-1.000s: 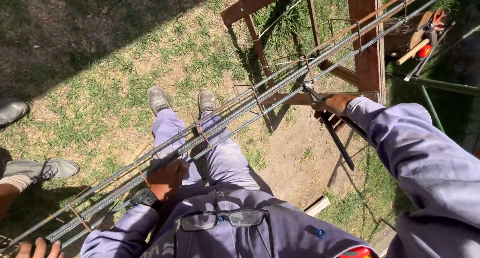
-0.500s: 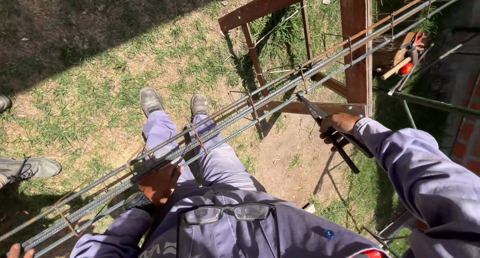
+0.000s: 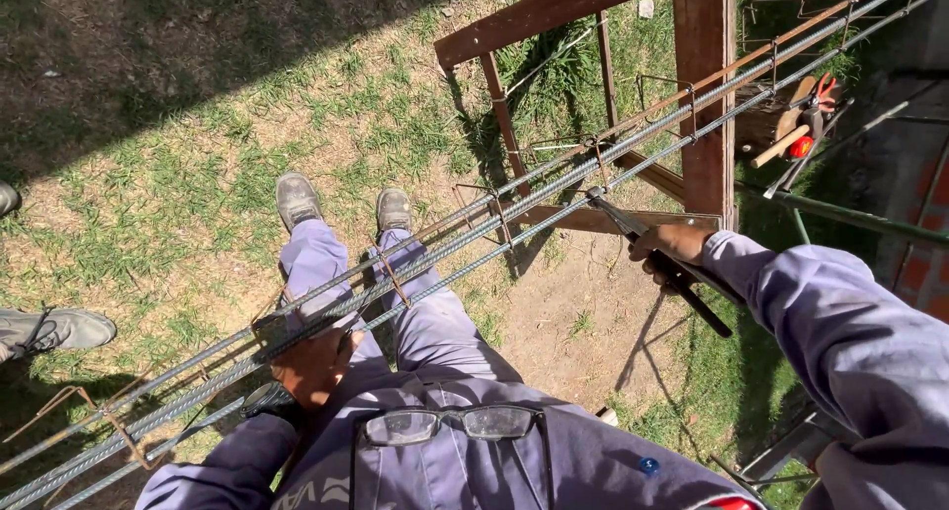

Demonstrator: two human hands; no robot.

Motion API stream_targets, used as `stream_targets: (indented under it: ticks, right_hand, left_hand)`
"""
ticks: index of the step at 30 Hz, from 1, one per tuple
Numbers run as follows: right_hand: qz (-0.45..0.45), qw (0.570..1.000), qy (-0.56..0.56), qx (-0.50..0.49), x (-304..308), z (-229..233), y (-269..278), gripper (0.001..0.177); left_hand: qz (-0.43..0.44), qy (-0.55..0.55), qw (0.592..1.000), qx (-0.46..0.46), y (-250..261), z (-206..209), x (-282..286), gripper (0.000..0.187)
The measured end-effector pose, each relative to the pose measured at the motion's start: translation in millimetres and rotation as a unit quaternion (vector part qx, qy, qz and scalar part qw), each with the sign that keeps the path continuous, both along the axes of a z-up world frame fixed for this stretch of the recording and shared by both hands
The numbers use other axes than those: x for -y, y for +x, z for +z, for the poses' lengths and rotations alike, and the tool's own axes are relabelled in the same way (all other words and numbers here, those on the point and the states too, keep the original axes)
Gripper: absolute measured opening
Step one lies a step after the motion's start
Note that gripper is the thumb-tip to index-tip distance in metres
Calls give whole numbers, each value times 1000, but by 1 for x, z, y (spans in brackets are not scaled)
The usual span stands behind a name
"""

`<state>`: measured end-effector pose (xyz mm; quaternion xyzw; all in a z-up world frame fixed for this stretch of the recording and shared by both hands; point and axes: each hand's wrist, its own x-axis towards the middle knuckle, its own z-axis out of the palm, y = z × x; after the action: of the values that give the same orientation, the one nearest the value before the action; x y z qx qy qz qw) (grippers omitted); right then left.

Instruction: The person uses a rebar tying tool to twist and secure wire ties around a grid of steel rebar rods. They repeatedly position the tool, rotate the handle to tighten the wire, and move along the rebar structure to secure multiple intersections.

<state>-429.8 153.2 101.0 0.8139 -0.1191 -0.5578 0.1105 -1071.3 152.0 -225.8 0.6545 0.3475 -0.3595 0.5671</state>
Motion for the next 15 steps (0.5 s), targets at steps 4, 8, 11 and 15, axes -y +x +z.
stream_targets:
  ticks: [4, 8, 11, 15]
  right_hand:
    - [-49, 998, -38, -18, -33, 24, -25, 27]
    - [207, 972, -85, -76, -1, 1, -8, 32]
    - [263, 962, -54, -39, 27, 4, -4, 16]
    - [213, 977, -17, -20, 53, -11, -7, 29]
  left_hand:
    - [74, -47, 978, 188, 3, 24, -25, 16]
    - [58, 395, 802, 445, 69, 195, -124, 50]
    - [86, 427, 874, 214, 81, 224, -119, 42]
    - [36, 220, 970, 93, 76, 205, -116, 37]
